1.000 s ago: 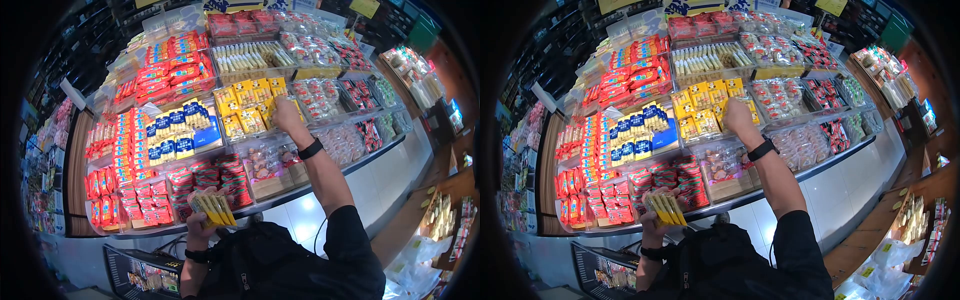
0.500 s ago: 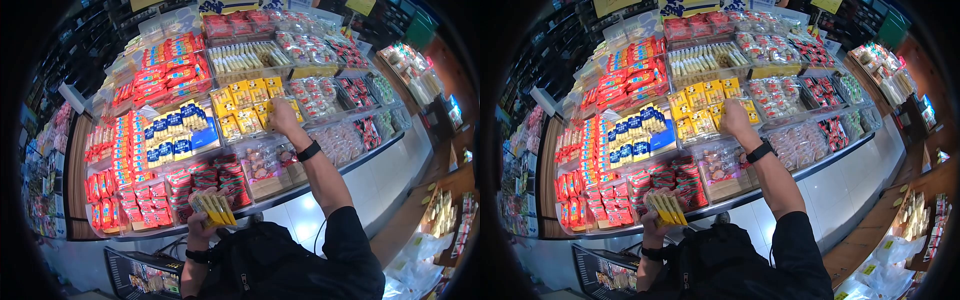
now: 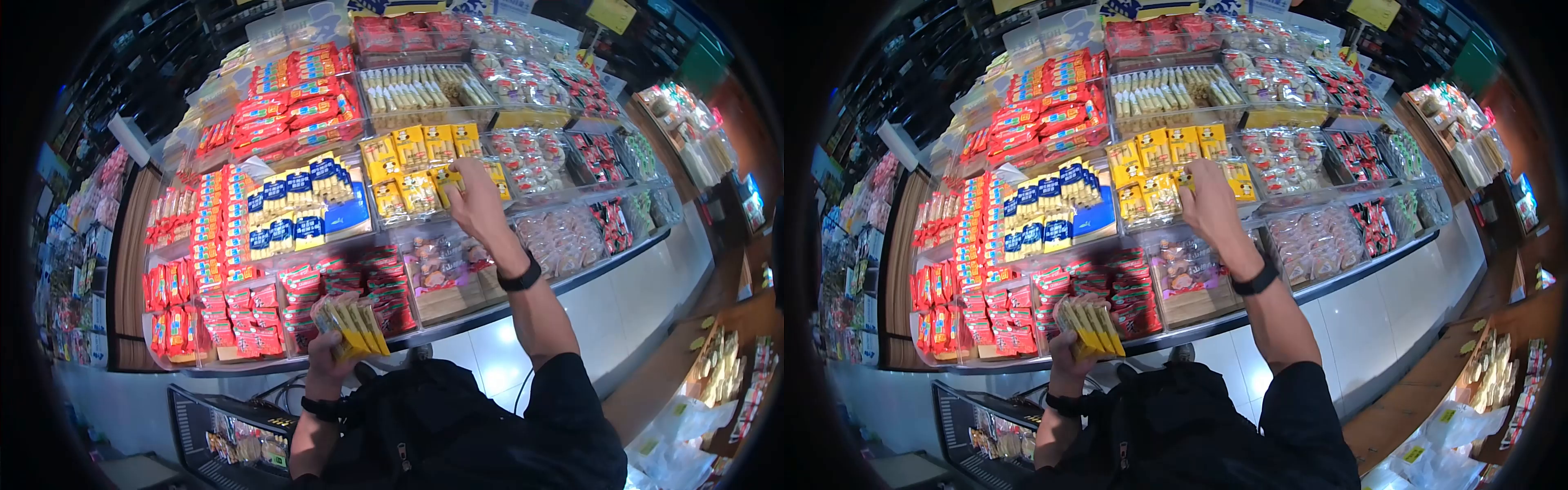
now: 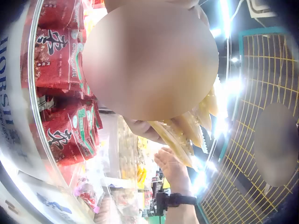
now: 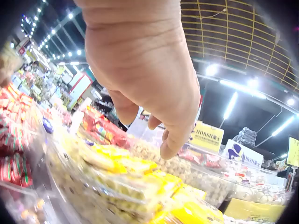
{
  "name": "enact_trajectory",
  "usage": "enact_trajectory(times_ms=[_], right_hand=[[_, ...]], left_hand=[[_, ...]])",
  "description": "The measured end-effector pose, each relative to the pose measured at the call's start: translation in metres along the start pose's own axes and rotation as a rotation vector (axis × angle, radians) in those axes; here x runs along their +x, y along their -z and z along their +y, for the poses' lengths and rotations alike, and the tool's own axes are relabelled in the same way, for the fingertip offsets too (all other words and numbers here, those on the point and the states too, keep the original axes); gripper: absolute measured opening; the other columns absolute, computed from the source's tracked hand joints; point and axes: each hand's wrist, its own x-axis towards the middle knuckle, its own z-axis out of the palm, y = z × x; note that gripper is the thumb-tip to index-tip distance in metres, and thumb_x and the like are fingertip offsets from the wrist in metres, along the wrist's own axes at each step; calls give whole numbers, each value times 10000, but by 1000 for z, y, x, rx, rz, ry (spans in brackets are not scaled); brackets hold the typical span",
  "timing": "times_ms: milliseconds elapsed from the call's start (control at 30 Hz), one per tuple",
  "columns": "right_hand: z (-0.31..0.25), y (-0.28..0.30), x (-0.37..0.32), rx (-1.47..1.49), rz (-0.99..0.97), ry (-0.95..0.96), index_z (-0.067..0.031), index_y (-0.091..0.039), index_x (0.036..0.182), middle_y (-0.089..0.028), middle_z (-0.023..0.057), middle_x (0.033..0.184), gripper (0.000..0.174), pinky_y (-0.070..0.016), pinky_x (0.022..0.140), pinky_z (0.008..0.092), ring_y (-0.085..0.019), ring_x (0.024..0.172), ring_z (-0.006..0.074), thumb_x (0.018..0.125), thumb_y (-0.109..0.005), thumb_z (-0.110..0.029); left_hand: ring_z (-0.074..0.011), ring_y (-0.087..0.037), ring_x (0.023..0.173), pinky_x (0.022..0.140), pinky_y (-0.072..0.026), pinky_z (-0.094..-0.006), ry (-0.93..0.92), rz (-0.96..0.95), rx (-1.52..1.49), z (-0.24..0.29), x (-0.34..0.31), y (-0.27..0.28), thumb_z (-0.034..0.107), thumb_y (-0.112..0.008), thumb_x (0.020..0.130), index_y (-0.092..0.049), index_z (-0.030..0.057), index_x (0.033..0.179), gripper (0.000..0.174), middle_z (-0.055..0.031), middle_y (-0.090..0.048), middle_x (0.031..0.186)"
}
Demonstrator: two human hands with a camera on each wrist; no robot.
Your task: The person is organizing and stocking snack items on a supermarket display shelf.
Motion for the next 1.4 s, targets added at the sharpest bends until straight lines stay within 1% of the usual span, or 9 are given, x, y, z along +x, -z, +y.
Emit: enact_trajectory(times_ms=[100,167,233,333,500,567,700,1067,1400], right_hand=[[-48,9,-30,281,-236,-202,17,-543,1110,-581,173,957,295,-472,776,415,-590,883,303,857,-637,-100],[-68,-3,-65,696,-545,-445,-35,-534,1116,-574,47,969,258,-456,752,287,-547,846,108,928,-634,-181],[-90,-8,-84,755,-746,-309,-39,-532,1188,-574,55,1017,344,-485,759,315,-571,905,143,981,-567,-312],[-102,-27,-114,1333,-857,-952,-82,-518,1234,-578,51,1074,445,-491,818,307,-582,942,160,999,-497,-459],[-121,-33,-126,1645,-621,-1289,-100,-482,1313,-574,74,1258,550,-493,942,385,-575,1158,215,1000,-413,-546],[-124,-30,-130,1684,-623,-1420,-103,-476,1330,-569,80,1279,551,-481,970,409,-562,1192,223,1000,-418,-540],[-134,-15,-113,1758,-549,-1469,-98,-494,1330,-580,65,1269,570,-459,995,445,-566,1181,231,1000,-401,-552],[-138,-15,-110,1813,-361,-1178,-66,-324,1483,-490,129,1391,662,-411,1063,413,-510,1250,262,838,-473,-101],[-130,-22,-103,1804,-396,-912,-87,-320,1469,-505,124,1346,733,-434,1036,404,-509,1241,254,753,-439,14]], left_hand=[[-366,-554,1196,1029,-453,-509,-22,-6,-39,5,2,-7,150,-685,678,-383,26,1418,808,-179,-544,1290],[-335,-550,1206,1037,-454,-476,-92,80,16,11,1,-21,79,-702,680,-356,33,1434,831,-179,-540,1292],[-310,-553,1192,1027,-461,-446,-89,82,200,20,3,-37,44,-710,706,-335,29,1440,824,-174,-538,1290],[-309,-552,1186,1000,-481,-434,-220,103,701,13,4,-49,0,-711,712,-318,29,1431,820,-152,-520,1290],[-340,-578,1087,908,-494,-428,-841,-214,1702,20,11,-72,-10,-735,690,-445,-6,1331,703,-177,-560,1193],[-363,-563,1100,946,-450,-475,-872,-218,1760,17,13,-64,179,-800,679,-484,4,1283,704,-177,-568,1193],[-378,-537,1135,1011,-392,-534,-908,-192,1799,15,16,-61,286,-801,708,-456,-8,1309,753,-178,-555,1210],[-386,-283,1382,1125,-217,-558,-846,-97,1753,11,7,-69,315,-870,649,-331,13,1409,980,-214,-345,1420],[-281,-291,1431,1099,-377,-459,-285,-22,735,7,-10,-55,15,-653,794,-78,105,1545,950,-132,-214,1548]])
